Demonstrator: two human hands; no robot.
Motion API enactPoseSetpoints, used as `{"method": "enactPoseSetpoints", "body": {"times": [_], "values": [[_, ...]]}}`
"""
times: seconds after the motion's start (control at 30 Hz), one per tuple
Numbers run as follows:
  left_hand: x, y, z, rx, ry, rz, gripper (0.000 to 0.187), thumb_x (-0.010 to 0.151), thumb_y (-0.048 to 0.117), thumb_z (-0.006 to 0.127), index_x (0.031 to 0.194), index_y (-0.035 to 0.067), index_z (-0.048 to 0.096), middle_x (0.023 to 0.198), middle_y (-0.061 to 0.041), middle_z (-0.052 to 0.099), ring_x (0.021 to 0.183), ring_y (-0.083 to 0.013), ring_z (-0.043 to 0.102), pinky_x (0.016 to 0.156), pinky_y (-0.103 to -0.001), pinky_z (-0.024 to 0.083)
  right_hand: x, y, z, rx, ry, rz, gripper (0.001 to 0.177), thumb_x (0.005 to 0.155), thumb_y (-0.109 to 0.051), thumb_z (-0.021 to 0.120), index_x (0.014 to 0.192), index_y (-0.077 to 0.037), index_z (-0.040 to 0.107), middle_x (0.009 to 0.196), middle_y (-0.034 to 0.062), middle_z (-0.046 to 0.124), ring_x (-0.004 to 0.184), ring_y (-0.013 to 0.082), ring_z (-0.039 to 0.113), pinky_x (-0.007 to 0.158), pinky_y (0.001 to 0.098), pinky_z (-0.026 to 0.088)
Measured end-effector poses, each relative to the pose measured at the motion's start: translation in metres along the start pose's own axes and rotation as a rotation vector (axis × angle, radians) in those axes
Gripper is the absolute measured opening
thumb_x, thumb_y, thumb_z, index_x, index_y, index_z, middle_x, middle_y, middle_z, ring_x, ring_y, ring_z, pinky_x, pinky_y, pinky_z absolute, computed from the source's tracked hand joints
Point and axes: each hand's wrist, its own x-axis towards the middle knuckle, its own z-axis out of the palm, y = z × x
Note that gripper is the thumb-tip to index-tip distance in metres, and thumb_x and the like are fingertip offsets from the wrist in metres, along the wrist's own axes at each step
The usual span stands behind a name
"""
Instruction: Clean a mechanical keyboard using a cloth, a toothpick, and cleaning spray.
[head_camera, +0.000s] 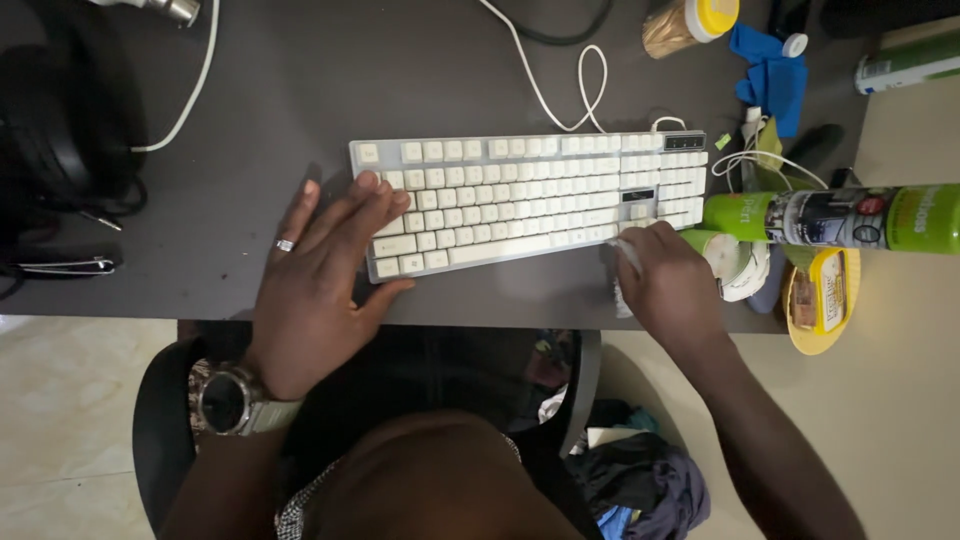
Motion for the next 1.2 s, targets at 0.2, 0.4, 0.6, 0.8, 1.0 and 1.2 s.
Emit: {"method": "enactPoseSetpoints", "body": {"times": [0.2, 0.4, 0.6, 0.8, 1.0, 1.2], "values": [[0.0, 0.001, 0.003, 0.037, 0.023, -0.006, 0.083, 0.081, 0.018, 0.086, 0.151, 0.003, 0.044, 0.145, -0.003, 0.063, 0.147, -0.0234, 0.045, 0.125, -0.054, 0.029, -0.003, -0.024, 0.005, 0.039, 0.043, 0.08, 0.019, 0.09, -0.01, 0.073, 0.108, -0.005, 0.069, 0.098, 0.0162, 0.067, 0.083, 0.0395, 0.067, 0.071, 0.0458, 0.054], [0.002, 0.006, -0.001, 0.024, 0.032, -0.035, 0.078, 0.078, 0.02, 0.086, 0.145, 0.009, 0.05, 0.145, -0.006, 0.062, 0.146, -0.0234, 0.047, 0.124, -0.055, 0.03, 0.009, -0.071, 0.001, 0.174, -0.016, 0.022, 0.024, 0.09, -0.008, 0.071, 0.113, -0.003, 0.067, 0.099, 0.0171, 0.066, 0.081, 0.0381, 0.068, 0.071, 0.045, 0.054], [-0.001, -0.001, 0.001, 0.005, 0.039, 0.0, 0.077, 0.082, 0.021, 0.084, 0.148, 0.008, 0.048, 0.149, -0.007, 0.058, 0.146, -0.0235, 0.047, 0.123, -0.055, 0.029, 0.024, -0.128, 0.004, 0.282, -0.058, -0.082, 0.024, 0.09, -0.01, 0.071, 0.112, -0.003, 0.067, 0.095, 0.0153, 0.065, 0.081, 0.0374, 0.068, 0.068, 0.0444, 0.054], [-0.003, -0.005, 0.002, -0.023, 0.035, 0.012, 0.079, 0.081, 0.018, 0.084, 0.15, 0.006, 0.046, 0.151, -0.006, 0.058, 0.149, -0.0241, 0.044, 0.125, -0.055, 0.027, 0.031, -0.164, 0.012, 0.313, -0.05, -0.176, 0.024, 0.091, -0.009, 0.071, 0.114, -0.004, 0.066, 0.098, 0.0145, 0.064, 0.079, 0.0367, 0.066, 0.066, 0.0454, 0.053], [0.001, -0.003, -0.007, -0.07, -0.029, 0.012, 0.096, 0.071, 0.018, 0.084, 0.153, 0.004, 0.038, 0.152, -0.01, 0.053, 0.15, -0.0262, 0.038, 0.126, -0.057, 0.019, 0.034, -0.181, 0.017, 0.356, -0.017, -0.187, 0.024, 0.092, -0.01, 0.071, 0.115, -0.006, 0.067, 0.098, 0.0114, 0.064, 0.082, 0.0344, 0.068, 0.069, 0.0438, 0.054], [-0.001, -0.005, -0.012, -0.064, -0.08, 0.026, 0.096, 0.07, 0.011, 0.081, 0.155, 0.004, 0.036, 0.157, -0.011, 0.05, 0.154, -0.0263, 0.034, 0.128, -0.056, 0.014, 0.037, -0.194, 0.025, 0.408, -0.038, -0.164, 0.023, 0.09, -0.011, 0.072, 0.112, -0.006, 0.067, 0.099, 0.0133, 0.064, 0.087, 0.0364, 0.068, 0.07, 0.0439, 0.054]]}}
